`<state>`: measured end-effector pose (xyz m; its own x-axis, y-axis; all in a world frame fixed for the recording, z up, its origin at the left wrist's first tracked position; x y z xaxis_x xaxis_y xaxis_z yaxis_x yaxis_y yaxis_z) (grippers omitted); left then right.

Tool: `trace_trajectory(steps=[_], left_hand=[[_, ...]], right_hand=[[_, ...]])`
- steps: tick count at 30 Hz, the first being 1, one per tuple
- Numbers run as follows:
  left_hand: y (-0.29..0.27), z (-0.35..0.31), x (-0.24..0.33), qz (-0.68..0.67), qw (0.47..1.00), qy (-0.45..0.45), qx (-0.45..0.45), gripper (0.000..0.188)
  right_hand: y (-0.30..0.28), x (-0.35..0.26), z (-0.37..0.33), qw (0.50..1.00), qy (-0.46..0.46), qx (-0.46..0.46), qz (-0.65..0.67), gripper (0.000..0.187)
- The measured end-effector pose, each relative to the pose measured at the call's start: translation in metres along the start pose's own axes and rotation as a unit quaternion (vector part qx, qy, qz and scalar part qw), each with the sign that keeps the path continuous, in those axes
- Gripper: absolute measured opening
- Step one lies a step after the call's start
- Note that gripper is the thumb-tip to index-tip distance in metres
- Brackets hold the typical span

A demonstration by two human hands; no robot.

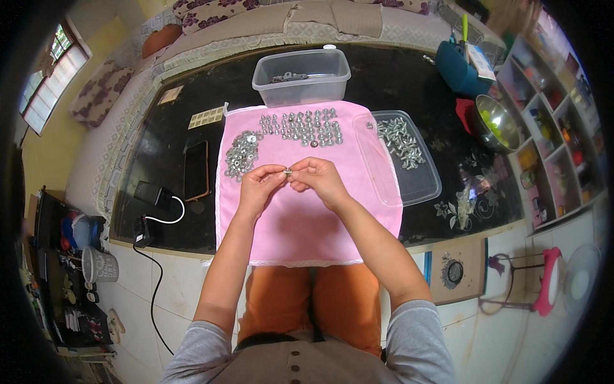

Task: The person picks up metal parts from a table and joins them together by hand, placing the assembled units onto a pink cloth.

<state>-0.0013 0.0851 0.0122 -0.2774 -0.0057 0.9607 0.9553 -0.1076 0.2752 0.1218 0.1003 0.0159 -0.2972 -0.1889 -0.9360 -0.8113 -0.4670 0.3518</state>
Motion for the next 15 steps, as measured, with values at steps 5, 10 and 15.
trace_trajectory(steps=[5,10,15], left_hand=[[0.0028,-0.0008,0.0027,-0.025,1.000,0.007,-0.012,0.016],[0.0034,-0.0005,0.0053,-0.012,0.999,0.046,-0.020,0.016],[0.0048,-0.0012,0.0084,-0.001,0.999,0.049,-0.016,0.015]], right_hand=[[0.0001,0.0026,0.0011,1.000,0.005,-0.001,-0.019,0.013],[0.0007,0.0029,0.0012,1.000,0.008,0.005,-0.023,0.012],[0.0005,0.0051,0.0015,1.000,0.013,0.004,-0.026,0.012]])
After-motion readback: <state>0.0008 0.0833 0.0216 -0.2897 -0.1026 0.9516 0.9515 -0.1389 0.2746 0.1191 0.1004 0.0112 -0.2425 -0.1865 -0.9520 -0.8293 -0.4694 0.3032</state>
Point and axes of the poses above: each hand's wrist, its own z-axis towards the middle knuckle, its own y-axis out of the palm, x = y × z, the point moved 8 cm from there along z, towards the middle knuckle, and after that the axes turned 4 degrees about -x, right-handed, at the moved point
